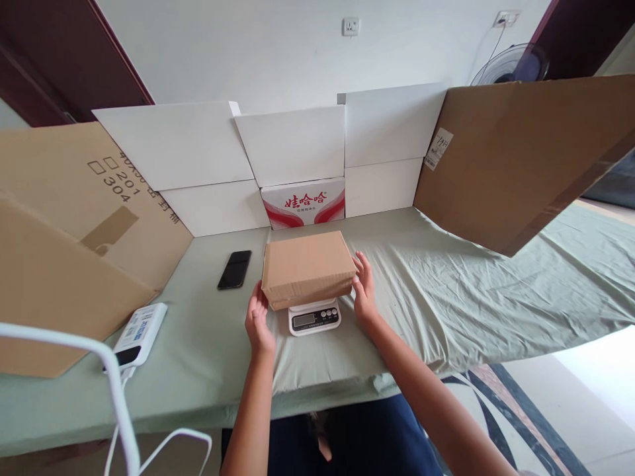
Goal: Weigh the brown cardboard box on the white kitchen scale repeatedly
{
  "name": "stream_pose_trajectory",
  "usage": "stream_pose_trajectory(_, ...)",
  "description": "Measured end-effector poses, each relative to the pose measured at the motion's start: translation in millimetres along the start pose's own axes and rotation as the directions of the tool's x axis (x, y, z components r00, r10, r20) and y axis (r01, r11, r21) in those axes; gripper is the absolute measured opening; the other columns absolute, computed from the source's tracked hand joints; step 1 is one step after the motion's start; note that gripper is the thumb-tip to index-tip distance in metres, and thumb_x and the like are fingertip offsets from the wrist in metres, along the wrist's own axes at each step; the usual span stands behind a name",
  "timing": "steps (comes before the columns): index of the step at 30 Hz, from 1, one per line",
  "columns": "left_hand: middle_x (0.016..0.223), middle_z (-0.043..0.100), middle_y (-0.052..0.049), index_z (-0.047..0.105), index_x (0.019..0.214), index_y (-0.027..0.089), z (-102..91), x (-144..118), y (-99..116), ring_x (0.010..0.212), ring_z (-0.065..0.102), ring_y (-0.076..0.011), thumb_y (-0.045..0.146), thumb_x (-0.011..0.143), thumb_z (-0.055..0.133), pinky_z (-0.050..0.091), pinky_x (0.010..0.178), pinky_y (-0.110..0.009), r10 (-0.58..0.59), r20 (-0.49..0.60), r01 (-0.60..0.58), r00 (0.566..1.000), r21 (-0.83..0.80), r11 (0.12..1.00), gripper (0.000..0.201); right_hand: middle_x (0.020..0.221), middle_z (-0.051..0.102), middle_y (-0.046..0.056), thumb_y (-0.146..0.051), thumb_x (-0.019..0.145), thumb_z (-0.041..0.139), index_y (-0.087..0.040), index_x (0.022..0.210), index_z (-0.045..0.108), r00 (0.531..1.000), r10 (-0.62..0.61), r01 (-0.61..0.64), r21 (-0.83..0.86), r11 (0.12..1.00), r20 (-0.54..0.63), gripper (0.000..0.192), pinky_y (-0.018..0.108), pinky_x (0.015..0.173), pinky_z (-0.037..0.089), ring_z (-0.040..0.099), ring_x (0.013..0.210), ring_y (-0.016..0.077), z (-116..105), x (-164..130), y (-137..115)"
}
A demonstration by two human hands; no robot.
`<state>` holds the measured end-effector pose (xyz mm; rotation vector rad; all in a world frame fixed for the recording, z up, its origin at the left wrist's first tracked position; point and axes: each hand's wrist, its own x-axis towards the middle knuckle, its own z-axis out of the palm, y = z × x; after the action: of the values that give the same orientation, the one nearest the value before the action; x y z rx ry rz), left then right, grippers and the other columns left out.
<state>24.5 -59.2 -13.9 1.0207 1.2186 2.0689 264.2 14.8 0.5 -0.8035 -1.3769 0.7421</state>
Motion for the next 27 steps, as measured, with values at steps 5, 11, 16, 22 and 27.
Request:
stream_pose_trajectory(5,0.150,0.054,-0.019,0.057,0.144,0.018,-1.0,1,-4,0.142,0.047,-0.0341,0.072,0.086,0.050,0.039,0.115,-0.046,-0.013,-0.023,0.013,1.000,-0.004,1.000,0.080,0.162,0.036,0.006,-0.062,0.098,0.042,-0.038,0.153,0.032,1.000,0.006,-0.006,0.009,1.000,0.009,0.061,0.056,0.118,0.040,0.041,0.147,0.0305,1,0,2)
stream_pose_trajectory(11,0.148,0.056,-0.019,0.057,0.144,0.018,-1.7,1,-5,0.140,0.050,-0.0336,0.072,0.086,0.051,0.041,0.113,-0.045,-0.007,-0.017,0.007,1.000,-0.003,1.000,0.079,0.163,0.035,0.003,-0.061,0.098,0.044,-0.041,0.153,0.032,0.999,0.015,-0.016,0.039,0.999,0.030,0.059,0.057,0.120,0.037,0.041,0.148,0.0304,1,0,2)
stream_pose_trajectory(16,0.147,0.057,-0.018,0.057,0.143,0.020,-4.0,1,-9,0.139,0.051,-0.0325,0.070,0.088,0.050,0.041,0.113,-0.044,-0.012,-0.013,0.012,1.000,0.015,1.000,0.075,0.161,0.038,0.003,-0.060,0.099,0.043,-0.041,0.153,0.033,0.999,0.023,-0.026,0.052,0.998,0.044,0.059,0.058,0.120,0.037,0.041,0.147,0.0303,1,0,0)
stream_pose_trajectory(22,0.147,0.057,-0.018,0.057,0.144,0.019,-5.7,2,-13,0.139,0.051,-0.0331,0.072,0.086,0.051,0.041,0.113,-0.045,-0.014,-0.016,0.014,1.000,0.016,1.000,0.078,0.159,0.041,0.004,-0.058,0.099,0.044,-0.040,0.153,0.034,0.998,0.035,-0.039,0.071,0.997,0.047,0.058,0.057,0.120,0.037,0.044,0.145,0.0300,1,0,-1)
stream_pose_trajectory(27,0.146,0.058,-0.019,0.056,0.144,0.018,-6.3,2,-14,0.138,0.052,-0.0329,0.071,0.086,0.052,0.042,0.112,-0.045,-0.019,-0.014,0.019,1.000,0.021,1.000,0.078,0.160,0.039,0.003,-0.060,0.098,0.044,-0.041,0.152,0.035,0.998,0.032,-0.035,0.072,0.997,0.045,0.058,0.056,0.119,0.038,0.045,0.144,0.0301,2,0,-1)
